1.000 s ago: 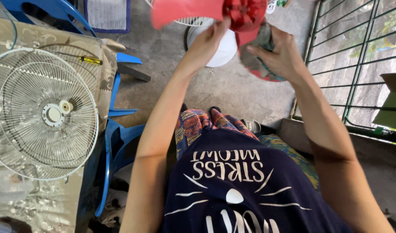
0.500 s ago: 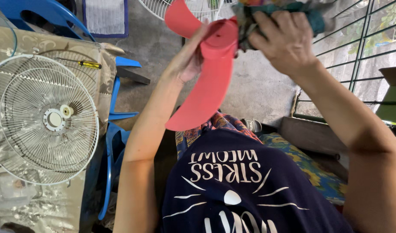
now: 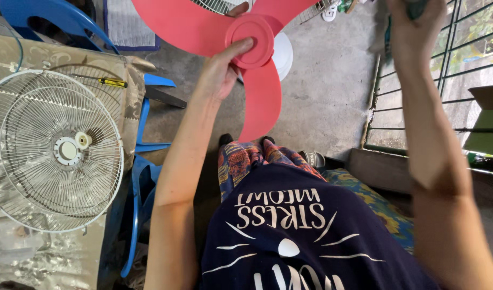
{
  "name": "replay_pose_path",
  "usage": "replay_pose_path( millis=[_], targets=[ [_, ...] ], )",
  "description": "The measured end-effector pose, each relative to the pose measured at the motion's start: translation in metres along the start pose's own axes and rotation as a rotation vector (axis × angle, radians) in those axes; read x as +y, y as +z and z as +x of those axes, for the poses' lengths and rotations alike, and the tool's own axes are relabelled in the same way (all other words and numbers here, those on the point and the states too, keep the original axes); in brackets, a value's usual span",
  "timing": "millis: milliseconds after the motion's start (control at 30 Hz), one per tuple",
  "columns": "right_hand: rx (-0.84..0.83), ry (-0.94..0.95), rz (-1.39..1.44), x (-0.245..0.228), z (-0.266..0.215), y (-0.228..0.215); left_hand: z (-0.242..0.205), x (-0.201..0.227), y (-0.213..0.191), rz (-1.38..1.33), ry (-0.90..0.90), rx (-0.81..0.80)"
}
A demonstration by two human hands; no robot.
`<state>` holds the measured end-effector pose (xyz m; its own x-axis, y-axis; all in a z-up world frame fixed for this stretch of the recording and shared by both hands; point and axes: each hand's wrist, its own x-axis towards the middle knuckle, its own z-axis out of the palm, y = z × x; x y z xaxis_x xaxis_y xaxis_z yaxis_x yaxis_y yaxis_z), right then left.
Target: The person wipes a detached red fan blade with a cloth, rotating it to clean both sides and the central hub. The blade is handled one at a time while other fan parts remain on the table.
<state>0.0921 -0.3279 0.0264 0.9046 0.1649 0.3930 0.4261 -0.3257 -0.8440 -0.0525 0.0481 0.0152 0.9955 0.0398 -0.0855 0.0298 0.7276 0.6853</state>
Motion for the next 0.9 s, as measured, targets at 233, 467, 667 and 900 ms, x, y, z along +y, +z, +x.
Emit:
replay_pose_path(
  millis=[233,467,667,900],
  targets=[
    [0.028,0.417,1.124,-0.019,-0.05,0.073,-0.002,-0.041,0.027,0.02,0.094,-0.096],
    [0.053,0.501,1.059,-0.066,-0.048,0.122,-0.009,-0.066,0.031,0.189,0.13,-0.103],
    [0.059,0.389,1.034,-0.042,-0.018,0.104,-0.026,-0.055,0.043,0.355,0.222,-0.109],
    [0.212,0.475,1.142,-0.023,0.018,0.07,-0.035,-0.048,0.058,0.279,0.311,-0.139]
  ],
)
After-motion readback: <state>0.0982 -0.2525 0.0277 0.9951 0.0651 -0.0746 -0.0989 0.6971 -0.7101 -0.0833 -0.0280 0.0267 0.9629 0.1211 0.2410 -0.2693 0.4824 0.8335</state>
